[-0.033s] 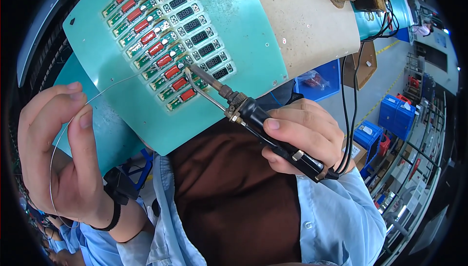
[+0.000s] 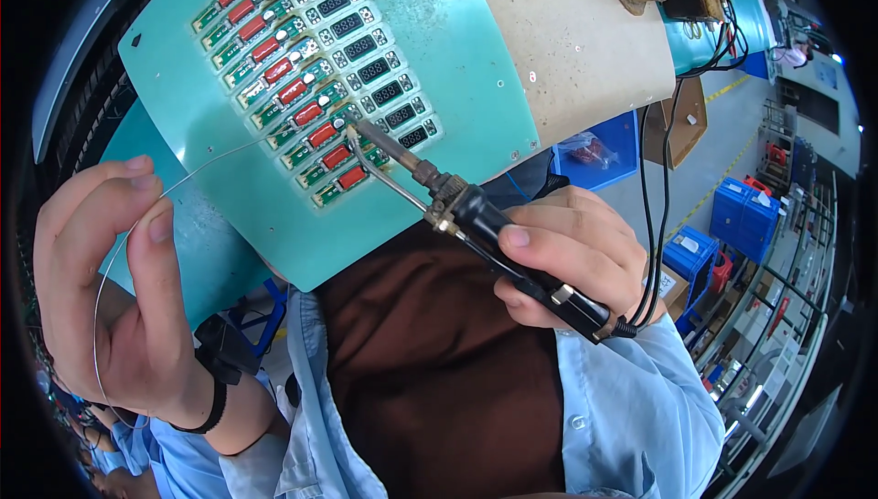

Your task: Soldering electronic components onto a printed circuit board.

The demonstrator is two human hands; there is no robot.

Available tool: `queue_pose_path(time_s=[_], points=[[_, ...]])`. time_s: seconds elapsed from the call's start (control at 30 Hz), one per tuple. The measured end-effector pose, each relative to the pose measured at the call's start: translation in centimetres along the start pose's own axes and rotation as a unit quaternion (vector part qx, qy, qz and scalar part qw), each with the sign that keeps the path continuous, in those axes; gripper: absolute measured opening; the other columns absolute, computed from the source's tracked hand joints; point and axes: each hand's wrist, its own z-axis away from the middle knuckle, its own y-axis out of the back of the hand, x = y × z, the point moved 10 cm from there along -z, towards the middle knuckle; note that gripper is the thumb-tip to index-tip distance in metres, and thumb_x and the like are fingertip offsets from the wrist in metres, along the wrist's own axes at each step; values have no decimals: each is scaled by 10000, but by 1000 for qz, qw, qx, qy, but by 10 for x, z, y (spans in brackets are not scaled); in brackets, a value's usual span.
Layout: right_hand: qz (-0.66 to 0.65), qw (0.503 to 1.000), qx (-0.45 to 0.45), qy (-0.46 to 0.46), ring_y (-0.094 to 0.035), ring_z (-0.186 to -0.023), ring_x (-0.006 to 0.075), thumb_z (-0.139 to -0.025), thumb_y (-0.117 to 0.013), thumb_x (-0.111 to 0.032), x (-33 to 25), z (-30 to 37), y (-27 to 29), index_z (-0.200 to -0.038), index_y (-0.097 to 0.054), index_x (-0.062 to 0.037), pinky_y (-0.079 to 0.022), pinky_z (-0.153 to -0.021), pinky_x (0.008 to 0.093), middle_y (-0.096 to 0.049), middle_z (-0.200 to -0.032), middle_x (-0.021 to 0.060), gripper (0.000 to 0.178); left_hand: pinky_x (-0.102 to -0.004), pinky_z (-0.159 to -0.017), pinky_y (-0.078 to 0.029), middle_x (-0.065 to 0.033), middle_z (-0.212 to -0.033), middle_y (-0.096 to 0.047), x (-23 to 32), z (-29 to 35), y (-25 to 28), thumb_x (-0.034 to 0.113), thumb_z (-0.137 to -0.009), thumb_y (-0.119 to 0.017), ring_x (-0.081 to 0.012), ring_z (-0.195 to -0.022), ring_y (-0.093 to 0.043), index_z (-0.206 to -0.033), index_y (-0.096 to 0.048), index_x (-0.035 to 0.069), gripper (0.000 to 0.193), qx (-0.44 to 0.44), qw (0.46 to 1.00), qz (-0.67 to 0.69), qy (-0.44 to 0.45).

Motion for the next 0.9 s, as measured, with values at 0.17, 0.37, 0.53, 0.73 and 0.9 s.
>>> queue_pose_path(time_s=[0.17,0.37,0.53,0.73,0.9], points=[[-20,1000,23,0,-707,-781,244,-815,-844,-82,-2,7,8,-1215,-715,-22,-527,-630,327,-738,-1022,135,424,-348,-761,-588,-203,-971,-731,2,3,5,-183,-819,-688,-312,-903,-732,-1004,-708,-63,222,15,1000,-17,-7],[-14,1000,8,-3,-709,-785,243,-810,-841,-84,-3,11,6,-1208,-717,-22,-533,-637,330,-739,-1014,131,422,-348,-760,-583,-204,-951,-730,7,4,2,-170,-804,-702,-310,-894,-733,-994,-709,-60,220,18,1000,3,-2],[-8,1000,10,-4,-707,-766,235,-813,-840,-96,-1,13,5,-1198,-727,-24,-519,-613,322,-739,-988,126,407,-346,-763,-574,-207,-943,-730,11,4,-4,-156,-790,-717,-304,-893,-730,-989,-707,-62,220,10,1000,13,-9],[2,1000,18,1,-703,-739,227,-816,-842,-106,0,14,2,-1188,-735,-26,-496,-582,309,-738,-962,120,396,-347,-767,-567,-208,-944,-730,12,4,-6,-159,-785,-716,-302,-891,-726,-989,-705,-64,225,6,1000,22,-15],[3,1000,15,1,-707,-736,225,-817,-844,-107,0,14,1,-1192,-733,-29,-489,-577,301,-739,-962,117,399,-347,-770,-566,-209,-945,-729,14,4,-9,-160,-792,-714,-300,-890,-724,-994,-704,-63,225,7,1000,24,-7]])
